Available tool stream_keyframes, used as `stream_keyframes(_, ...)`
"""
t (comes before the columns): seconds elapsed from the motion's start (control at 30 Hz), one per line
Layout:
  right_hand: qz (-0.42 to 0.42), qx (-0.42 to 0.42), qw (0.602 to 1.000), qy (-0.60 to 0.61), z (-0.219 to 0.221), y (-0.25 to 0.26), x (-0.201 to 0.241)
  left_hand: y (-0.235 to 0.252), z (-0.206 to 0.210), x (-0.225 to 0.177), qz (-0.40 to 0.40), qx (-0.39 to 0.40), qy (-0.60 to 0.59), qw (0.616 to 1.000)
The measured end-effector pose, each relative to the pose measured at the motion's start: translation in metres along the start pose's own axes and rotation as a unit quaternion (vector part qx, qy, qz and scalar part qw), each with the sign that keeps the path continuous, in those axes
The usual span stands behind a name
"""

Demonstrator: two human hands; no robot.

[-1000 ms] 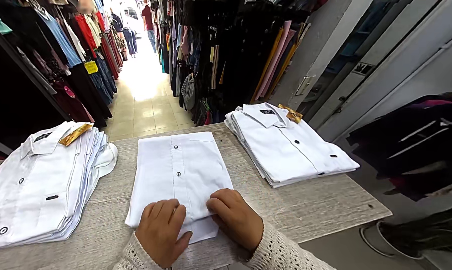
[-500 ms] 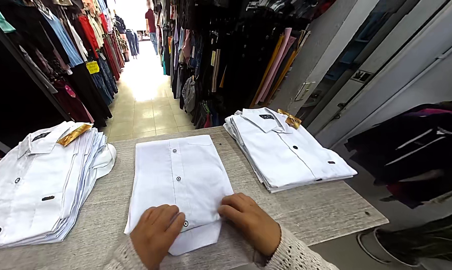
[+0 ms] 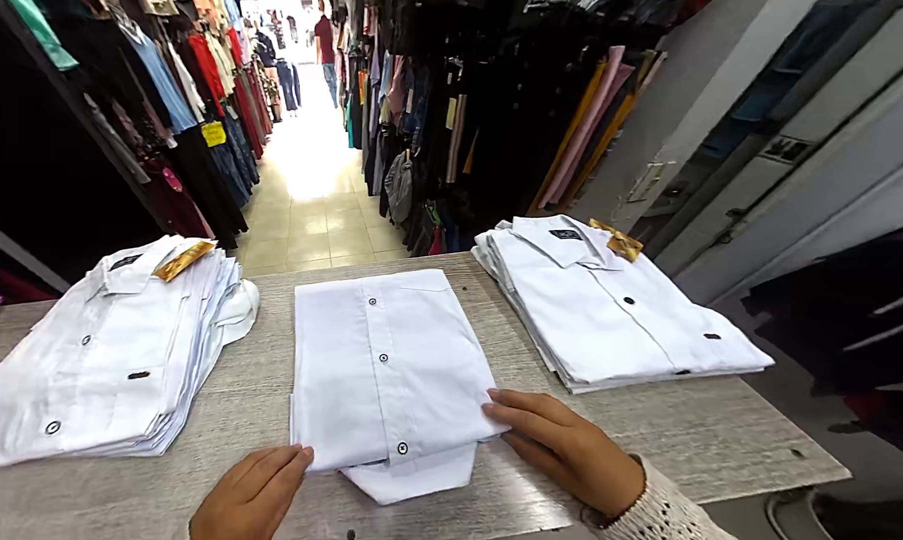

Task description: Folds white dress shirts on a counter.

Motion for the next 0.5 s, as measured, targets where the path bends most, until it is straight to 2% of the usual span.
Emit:
stream_keyframes(0.1,-0.056,-0.014,0.998,-0.012,-0.001,-0.001,0.012,0.001,-0.007,-0.008,0.028,-0.028,0.018,0.999)
stream_keyframes(0.2,-0.094,-0.002,0.996,0.007,-0.011,-0.015,0.027,0.000,-0.016,-0.018,0.044,0.020,-0.023,0.999)
stream_keyframes(0.3,-0.080,0.004,0.997,0.019,-0.021,-0.032,0.046,-0.007,-0.019,-0.023,0.059,0.048,-0.061,0.995)
stream_keyframes(0.43,-0.032,0.019,0.994,-0.103,-0.010,-0.045,0.041,-0.021,0.003,-0.022,0.046,0.118,0.027,0.992)
stream_keyframes(0.5,-0.047,-0.003,0.995,-0.088,-0.006,-0.044,0.047,-0.014,0.018,-0.031,0.054,0.141,0.011,0.988)
Point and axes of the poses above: each hand's wrist, its own y-axis towards the middle knuckle, its own z-axis out of the palm, x = y × z, the point moved 9 cm from there along y, towards the middle knuckle, and after that the axes turned 11 degrees about y, right-handed, at the moved point
